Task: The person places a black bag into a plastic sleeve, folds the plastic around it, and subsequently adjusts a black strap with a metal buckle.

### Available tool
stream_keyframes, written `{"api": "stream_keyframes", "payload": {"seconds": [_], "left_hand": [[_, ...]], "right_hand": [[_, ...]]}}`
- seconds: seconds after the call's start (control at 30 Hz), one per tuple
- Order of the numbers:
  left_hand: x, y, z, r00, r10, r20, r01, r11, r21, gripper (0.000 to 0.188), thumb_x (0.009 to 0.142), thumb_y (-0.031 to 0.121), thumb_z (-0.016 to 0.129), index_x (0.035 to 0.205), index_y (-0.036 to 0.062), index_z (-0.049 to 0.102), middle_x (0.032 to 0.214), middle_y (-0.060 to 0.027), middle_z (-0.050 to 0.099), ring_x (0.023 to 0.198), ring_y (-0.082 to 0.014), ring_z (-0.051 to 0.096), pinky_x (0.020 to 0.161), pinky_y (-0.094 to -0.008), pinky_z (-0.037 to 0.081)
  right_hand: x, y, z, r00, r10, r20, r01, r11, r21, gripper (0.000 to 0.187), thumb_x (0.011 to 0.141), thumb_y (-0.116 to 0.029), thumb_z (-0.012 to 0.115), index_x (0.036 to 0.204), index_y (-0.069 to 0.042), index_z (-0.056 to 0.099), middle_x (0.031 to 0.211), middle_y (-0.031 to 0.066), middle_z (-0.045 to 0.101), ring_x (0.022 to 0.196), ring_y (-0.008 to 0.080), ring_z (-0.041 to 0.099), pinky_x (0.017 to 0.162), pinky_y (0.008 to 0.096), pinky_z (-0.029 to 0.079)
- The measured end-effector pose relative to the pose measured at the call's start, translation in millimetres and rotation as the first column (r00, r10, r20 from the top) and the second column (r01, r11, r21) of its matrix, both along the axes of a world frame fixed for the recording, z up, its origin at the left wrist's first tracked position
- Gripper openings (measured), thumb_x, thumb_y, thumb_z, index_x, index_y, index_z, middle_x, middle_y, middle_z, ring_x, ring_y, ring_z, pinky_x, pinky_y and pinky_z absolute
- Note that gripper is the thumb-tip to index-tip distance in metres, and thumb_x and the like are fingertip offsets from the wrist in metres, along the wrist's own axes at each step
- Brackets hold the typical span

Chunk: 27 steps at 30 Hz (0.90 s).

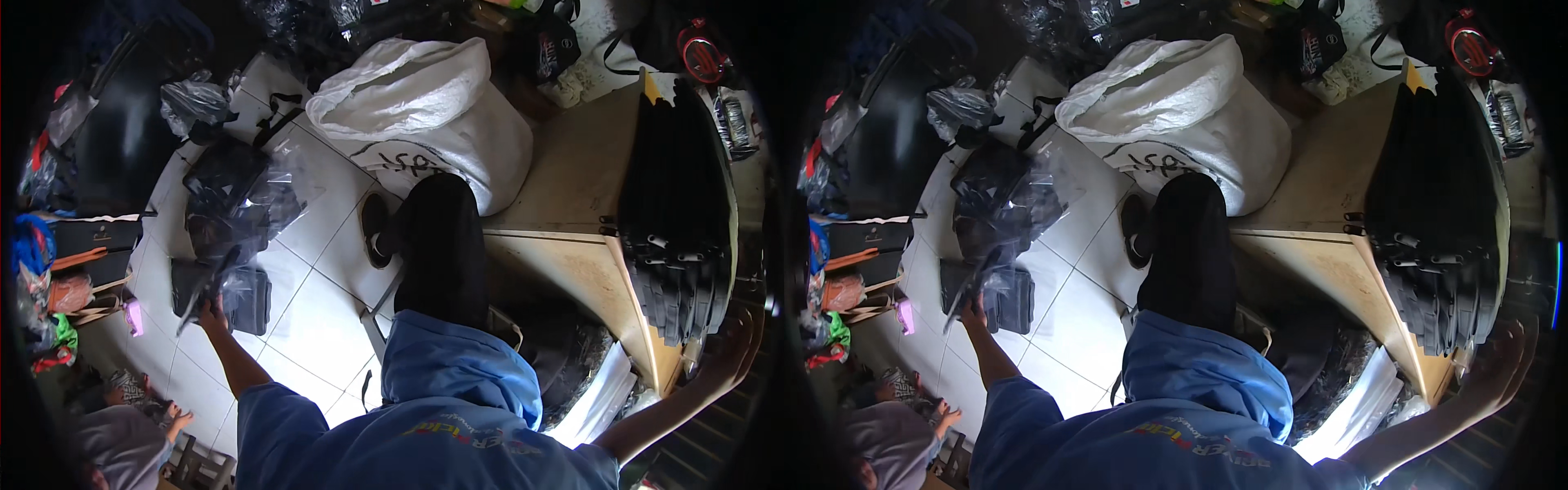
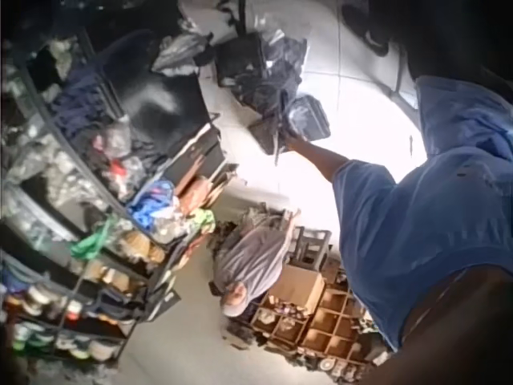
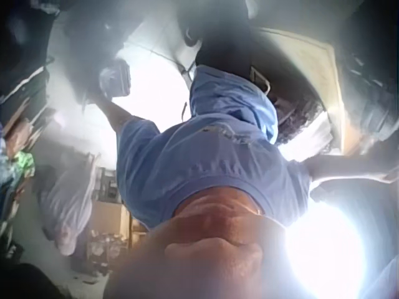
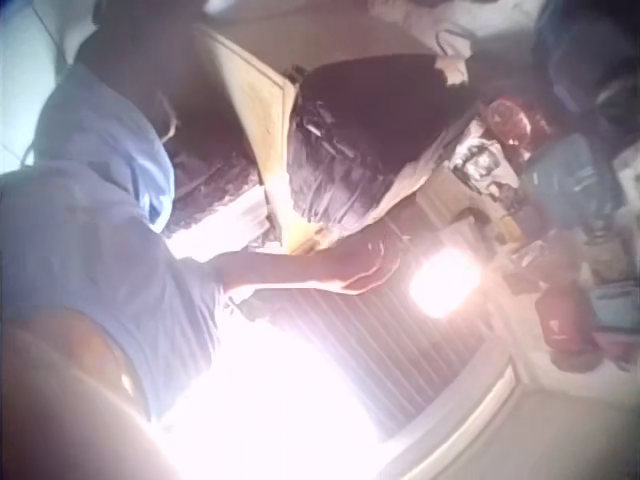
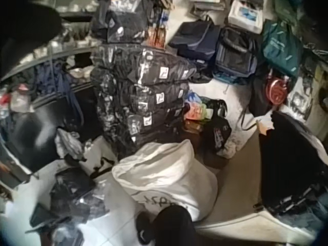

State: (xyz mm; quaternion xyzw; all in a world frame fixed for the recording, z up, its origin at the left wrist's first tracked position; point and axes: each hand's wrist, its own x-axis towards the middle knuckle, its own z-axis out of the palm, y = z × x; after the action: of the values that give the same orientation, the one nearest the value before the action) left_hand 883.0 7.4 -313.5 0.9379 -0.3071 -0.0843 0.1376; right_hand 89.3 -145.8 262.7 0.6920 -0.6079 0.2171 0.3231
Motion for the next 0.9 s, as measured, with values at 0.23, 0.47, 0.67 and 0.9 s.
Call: {"api": "stream_keyframes", "payload": {"seconds": [0.23, 0.47, 0.67, 0.9], "left_hand": [[-32, 65, -79, 0.982, -0.167, 0.086, 0.164, 0.986, 0.039, 0.042, 0.071, 0.022, 0.073, 0.104, 0.0003, 0.062, 0.1, -0.0244, 0.061, 0.088, -0.0406, 0.06, 0.083, -0.0426, 0.047], [-32, 81, -159, 0.991, -0.101, -0.085, 0.122, 0.95, 0.289, 0.047, 0.068, 0.033, 0.076, 0.1, 0.0026, 0.059, 0.097, -0.017, 0.061, 0.082, -0.0352, 0.06, 0.081, -0.0432, 0.047], [-11, 21, -159, 0.986, -0.149, -0.075, 0.166, 0.848, 0.503, 0.046, 0.076, 0.04, 0.066, 0.108, 0.0076, 0.058, 0.102, -0.0143, 0.061, 0.088, -0.034, 0.06, 0.079, -0.0444, 0.048], [-85, -185, -65, 0.602, -0.605, 0.52, 0.747, 0.657, -0.101, 0.034, 0.083, 0.017, 0.063, 0.112, 0.001, 0.055, 0.098, -0.0196, 0.062, 0.088, -0.0286, 0.062, 0.076, -0.0425, 0.051]], "right_hand": [[11, 8, 11, 0.962, -0.081, -0.262, 0.114, 0.987, 0.113, 0.027, 0.093, -0.014, 0.047, 0.116, -0.003, 0.056, 0.125, 0.0128, 0.052, 0.103, 0.0176, 0.055, 0.077, 0.0234, 0.047], [-20, 23, 10, 0.977, -0.184, -0.104, 0.199, 0.967, 0.161, 0.032, 0.089, -0.004, 0.049, 0.119, -0.005, 0.056, 0.12, 0.0066, 0.054, 0.097, 0.0089, 0.054, 0.068, 0.0192, 0.045], [33, 11, -12, 0.773, -0.2, 0.602, 0.182, 0.979, 0.093, 0.034, 0.085, -0.018, 0.053, 0.113, 0.0, 0.058, 0.114, 0.0066, 0.058, 0.08, 0.0052, 0.053, 0.056, 0.0148, 0.038], [50, 5, -35, 0.857, -0.198, 0.475, 0.18, 0.98, 0.083, 0.032, 0.078, -0.004, 0.067, 0.109, -0.006, 0.062, 0.102, 0.0032, 0.062, 0.078, 0.0082, 0.055, 0.061, 0.0212, 0.044]]}}
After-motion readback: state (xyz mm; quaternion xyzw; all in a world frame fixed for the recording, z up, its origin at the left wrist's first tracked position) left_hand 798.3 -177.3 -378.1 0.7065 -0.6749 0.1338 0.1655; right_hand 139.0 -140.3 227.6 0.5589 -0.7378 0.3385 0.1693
